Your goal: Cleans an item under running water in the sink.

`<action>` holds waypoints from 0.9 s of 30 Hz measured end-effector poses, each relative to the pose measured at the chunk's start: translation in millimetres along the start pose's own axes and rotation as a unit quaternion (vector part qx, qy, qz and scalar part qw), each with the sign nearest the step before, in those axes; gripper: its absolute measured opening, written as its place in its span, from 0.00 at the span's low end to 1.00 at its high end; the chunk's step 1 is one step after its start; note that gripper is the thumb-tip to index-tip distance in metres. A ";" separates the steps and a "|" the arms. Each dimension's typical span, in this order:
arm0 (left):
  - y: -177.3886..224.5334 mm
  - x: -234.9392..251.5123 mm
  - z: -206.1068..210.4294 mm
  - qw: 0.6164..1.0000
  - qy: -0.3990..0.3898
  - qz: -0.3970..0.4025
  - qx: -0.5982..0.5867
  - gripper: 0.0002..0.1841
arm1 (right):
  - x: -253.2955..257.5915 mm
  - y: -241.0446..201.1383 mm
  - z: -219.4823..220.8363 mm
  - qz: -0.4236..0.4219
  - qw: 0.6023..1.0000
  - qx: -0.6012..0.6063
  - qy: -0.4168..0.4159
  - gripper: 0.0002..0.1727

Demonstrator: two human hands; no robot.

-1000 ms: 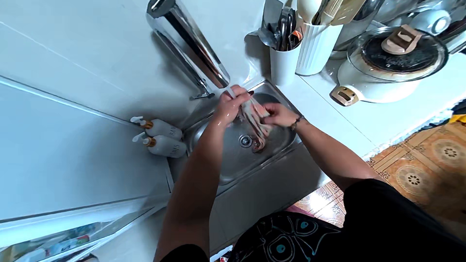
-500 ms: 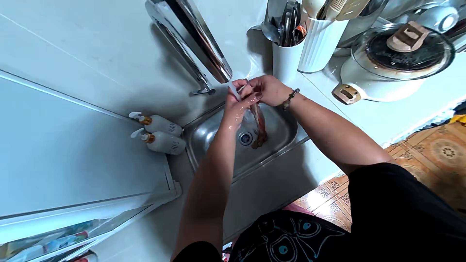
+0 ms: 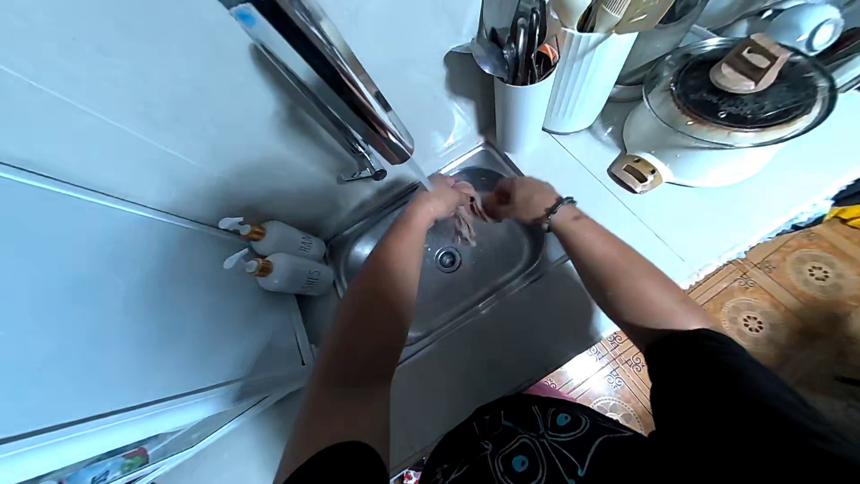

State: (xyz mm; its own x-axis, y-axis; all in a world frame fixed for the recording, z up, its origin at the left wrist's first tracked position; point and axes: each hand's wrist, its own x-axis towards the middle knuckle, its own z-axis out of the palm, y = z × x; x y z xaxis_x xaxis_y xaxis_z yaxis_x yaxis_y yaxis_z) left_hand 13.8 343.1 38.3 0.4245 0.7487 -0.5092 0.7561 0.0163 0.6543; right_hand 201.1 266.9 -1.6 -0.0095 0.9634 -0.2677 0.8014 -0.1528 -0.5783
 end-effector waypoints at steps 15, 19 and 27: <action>-72.0 -37.0 11.8 0.847 0.101 0.018 -0.522 0.38 | 38.5 -34.1 94.9 -0.234 0.542 0.805 -0.059 0.16; -84.9 -30.8 56.0 0.735 0.015 0.030 -0.677 0.58 | 42.4 -58.4 94.9 -0.173 0.541 0.820 -0.068 0.21; -82.9 -22.9 33.7 0.920 -0.155 -0.021 -0.359 0.05 | 57.8 -50.2 84.8 -0.190 0.810 0.537 -0.144 0.38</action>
State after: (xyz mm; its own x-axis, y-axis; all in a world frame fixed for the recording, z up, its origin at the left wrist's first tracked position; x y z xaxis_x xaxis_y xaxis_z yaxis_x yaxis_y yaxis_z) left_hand -41.7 302.3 -23.1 0.6081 0.5144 -0.6046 0.2986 0.5574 0.7747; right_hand 109.6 311.5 -53.3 -0.3956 0.9184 0.0068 -0.2714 -0.1098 -0.9562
